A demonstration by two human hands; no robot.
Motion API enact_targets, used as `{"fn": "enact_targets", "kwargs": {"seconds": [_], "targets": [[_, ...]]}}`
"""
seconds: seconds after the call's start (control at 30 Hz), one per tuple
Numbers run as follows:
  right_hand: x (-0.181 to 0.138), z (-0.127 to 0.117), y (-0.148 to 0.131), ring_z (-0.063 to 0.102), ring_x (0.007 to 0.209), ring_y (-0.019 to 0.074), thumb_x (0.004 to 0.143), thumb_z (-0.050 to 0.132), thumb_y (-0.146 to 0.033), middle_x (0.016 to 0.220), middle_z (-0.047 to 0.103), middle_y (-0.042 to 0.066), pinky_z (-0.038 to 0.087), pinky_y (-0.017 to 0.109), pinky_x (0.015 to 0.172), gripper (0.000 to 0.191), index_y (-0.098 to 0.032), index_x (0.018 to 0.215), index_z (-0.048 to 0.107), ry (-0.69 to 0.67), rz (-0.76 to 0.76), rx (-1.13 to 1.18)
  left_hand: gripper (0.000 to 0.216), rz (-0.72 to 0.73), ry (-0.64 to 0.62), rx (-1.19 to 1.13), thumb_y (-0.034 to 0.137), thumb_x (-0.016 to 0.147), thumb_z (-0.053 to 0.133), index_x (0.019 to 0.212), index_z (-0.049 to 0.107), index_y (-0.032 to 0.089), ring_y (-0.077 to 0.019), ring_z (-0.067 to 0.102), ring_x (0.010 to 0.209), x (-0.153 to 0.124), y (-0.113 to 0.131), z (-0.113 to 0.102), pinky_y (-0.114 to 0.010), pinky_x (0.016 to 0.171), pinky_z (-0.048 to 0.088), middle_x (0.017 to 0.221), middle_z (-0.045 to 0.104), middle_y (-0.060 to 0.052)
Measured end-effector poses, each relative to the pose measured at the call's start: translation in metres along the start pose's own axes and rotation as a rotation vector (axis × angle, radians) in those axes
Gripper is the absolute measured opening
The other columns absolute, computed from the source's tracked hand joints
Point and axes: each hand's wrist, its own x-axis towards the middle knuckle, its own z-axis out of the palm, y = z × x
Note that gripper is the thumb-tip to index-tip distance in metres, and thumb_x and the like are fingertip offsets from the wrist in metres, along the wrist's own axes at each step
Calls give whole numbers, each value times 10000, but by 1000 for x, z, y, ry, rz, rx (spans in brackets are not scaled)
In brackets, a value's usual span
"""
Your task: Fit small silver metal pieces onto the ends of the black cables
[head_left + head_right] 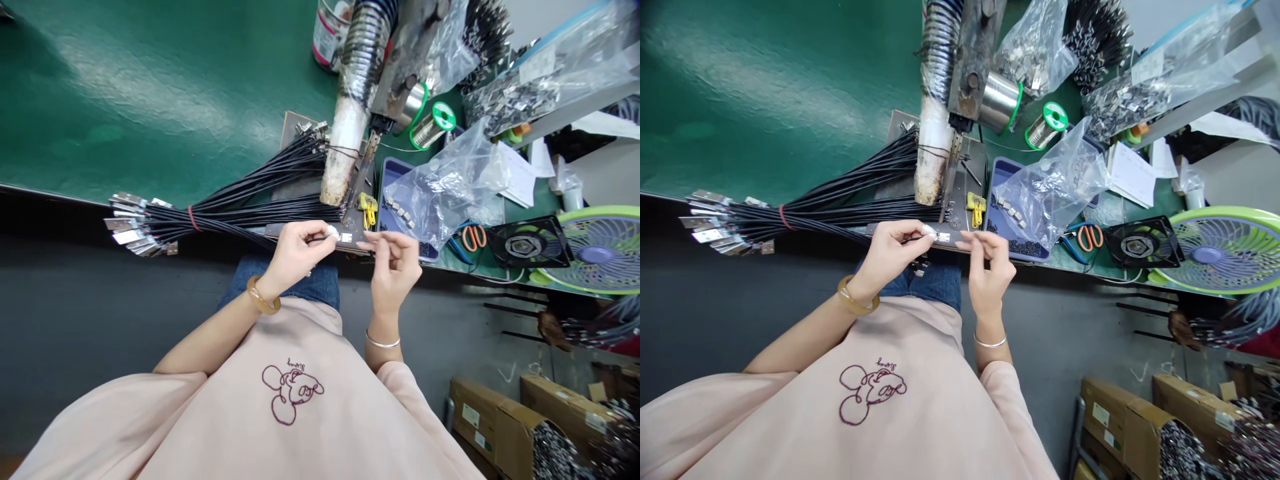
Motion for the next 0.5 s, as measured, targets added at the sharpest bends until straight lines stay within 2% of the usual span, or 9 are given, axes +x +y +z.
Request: {"fn": "enact_targets", "kwargs": {"seconds": [0.03,0.1,0.23,0.5], "targets": [[0,2,0,747,753,133,984,584,-272,972,758,14,623,289,754,69,-231,1029,614,-36,-21,-34,146,5,8,7,216,796,650,678,663,131,-65,335,556,1,0,1,-213,519,251,589,440,37],[1,5,0,754,847,152,950,639,-260,996,756,22,629,289,777,39,-227,933,651,-108,-71,-72,140,10,8,19,213,797,646,687,675,132,-64,329,554,1,-1,2,-213,516,252,594,452,36],[6,13,2,738,886,158,938,638,-249,1030,747,35,637,298,763,80,-225,863,655,-199,-80,-74,149,13,16,31,233,802,649,704,696,132,-68,346,553,2,-2,4,-210,513,274,609,503,27],[14,18,3,722,917,149,908,657,-203,984,737,23,626,271,764,68,-220,842,658,-205,-48,-27,129,28,76,69,213,783,646,692,683,130,-62,345,540,7,-2,6,-208,505,272,588,495,34]]}}
